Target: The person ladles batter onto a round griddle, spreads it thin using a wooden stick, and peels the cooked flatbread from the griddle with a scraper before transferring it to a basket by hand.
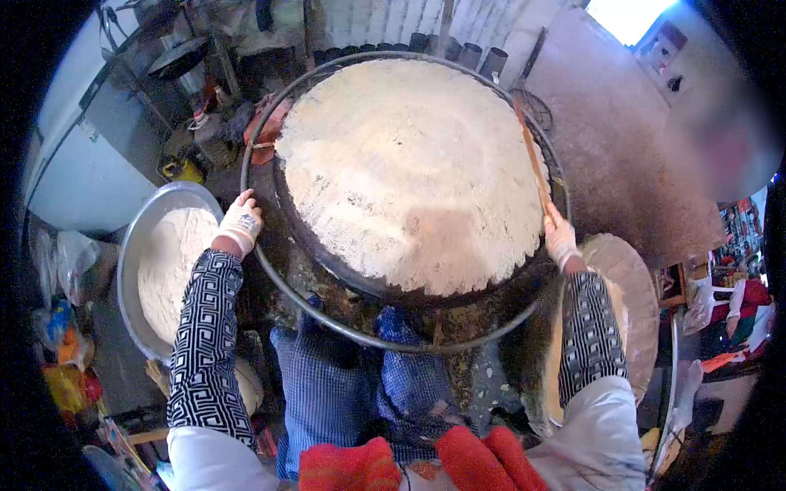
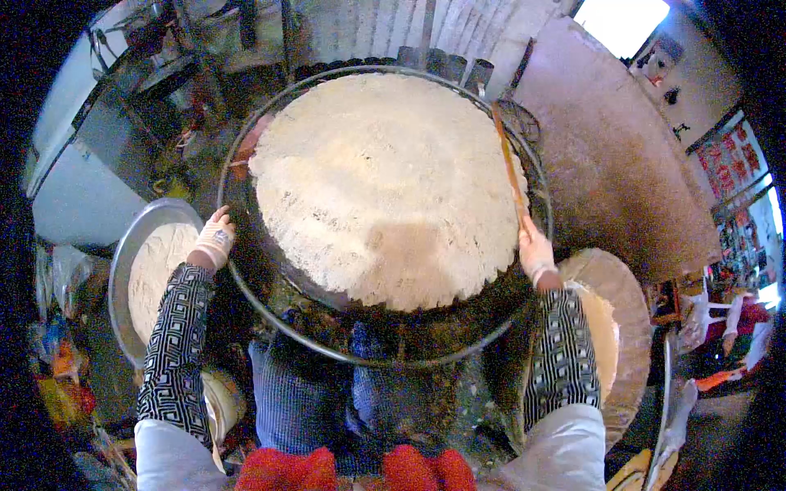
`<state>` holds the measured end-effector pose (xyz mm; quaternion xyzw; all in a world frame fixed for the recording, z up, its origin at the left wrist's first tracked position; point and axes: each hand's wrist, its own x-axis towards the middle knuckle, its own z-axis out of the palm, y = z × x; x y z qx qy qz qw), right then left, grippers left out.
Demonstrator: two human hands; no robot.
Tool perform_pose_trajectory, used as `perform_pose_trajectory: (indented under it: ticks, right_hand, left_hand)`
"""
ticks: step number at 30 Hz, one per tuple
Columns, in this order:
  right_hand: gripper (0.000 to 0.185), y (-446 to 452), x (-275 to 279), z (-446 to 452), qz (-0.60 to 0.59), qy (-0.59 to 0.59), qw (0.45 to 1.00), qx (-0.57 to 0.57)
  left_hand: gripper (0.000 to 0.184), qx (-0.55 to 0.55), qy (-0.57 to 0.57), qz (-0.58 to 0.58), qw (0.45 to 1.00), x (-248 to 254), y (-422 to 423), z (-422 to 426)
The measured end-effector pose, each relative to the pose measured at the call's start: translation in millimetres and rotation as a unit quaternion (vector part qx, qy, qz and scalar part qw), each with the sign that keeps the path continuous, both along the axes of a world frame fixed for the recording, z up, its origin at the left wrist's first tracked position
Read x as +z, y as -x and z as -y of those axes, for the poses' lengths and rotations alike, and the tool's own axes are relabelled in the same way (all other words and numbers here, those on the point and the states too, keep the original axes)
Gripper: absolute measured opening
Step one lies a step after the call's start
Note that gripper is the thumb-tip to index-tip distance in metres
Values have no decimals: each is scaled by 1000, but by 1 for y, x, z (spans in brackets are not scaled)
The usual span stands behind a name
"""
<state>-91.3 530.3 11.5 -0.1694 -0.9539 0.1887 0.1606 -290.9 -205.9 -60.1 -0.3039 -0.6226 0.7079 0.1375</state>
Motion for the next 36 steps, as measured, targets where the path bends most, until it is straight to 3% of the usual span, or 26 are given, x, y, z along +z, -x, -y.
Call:
perform_pose_trajectory:
  ticks: [1,2,4,5,8,10,12,13,15,20,21,22,25,27,29,30,31,33,35,36]
  right_hand:
    - [37,-22,27,37,53,20,998,-37]
    - [40,-44,7,37,-30,6,999,33]
    - [42,-97,17,94,8,114,993,26]
    - [42,-124,25,129,17,160,987,28]
    - [56,-195,44,236,60,415,905,71]
    - [60,-225,69,308,124,590,796,54]
    - [54,-237,106,363,168,647,738,88]
    - [52,-238,119,384,187,656,724,102]
    - [49,-244,124,398,272,639,696,182]
    - [43,-258,171,408,545,487,609,309]
    - [44,-264,179,423,545,491,597,324]
    - [44,-266,169,438,504,453,606,416]
    - [50,-244,150,480,454,362,558,593]
    - [55,-234,144,533,419,324,540,655]
    - [68,-226,135,605,654,506,411,384]
    - [80,-224,101,646,683,502,339,408]
    - [79,-224,77,680,713,370,368,468]
    - [67,-264,37,735,708,215,453,497]
    - [49,-306,-28,750,427,269,444,740]
    - [45,-301,-1,755,508,256,456,684]
  left_hand:
    - [21,39,-220,119,967,9,-11,-6]
    - [21,50,-389,215,894,18,-21,-13]
    - [19,60,-439,198,874,43,-62,-37]
    - [17,134,-348,248,894,90,-95,-66]
    - [14,166,-409,309,842,84,-147,-97]
    - [10,201,-500,352,765,102,-203,-137]
    - [16,189,-585,407,675,142,-276,-178]
    - [16,-16,-780,331,531,103,-305,-190]
    - [15,-39,-829,507,231,85,-368,-209]
    - [41,25,-817,429,385,60,-457,-202]
    - [57,88,-802,461,370,53,-448,-197]
    - [58,132,-806,453,357,45,-447,-191]
    - [55,224,-792,446,351,41,-436,-197]
    - [53,270,-775,454,346,37,-435,-200]
    - [50,278,-767,459,352,33,-444,-194]
    - [49,276,-767,459,352,29,-452,-188]
    - [48,275,-766,462,352,24,-459,-181]
    - [45,274,-763,470,349,19,-471,-175]
    - [43,271,-764,475,343,17,-474,-166]
    - [42,268,-765,476,341,18,-475,-163]
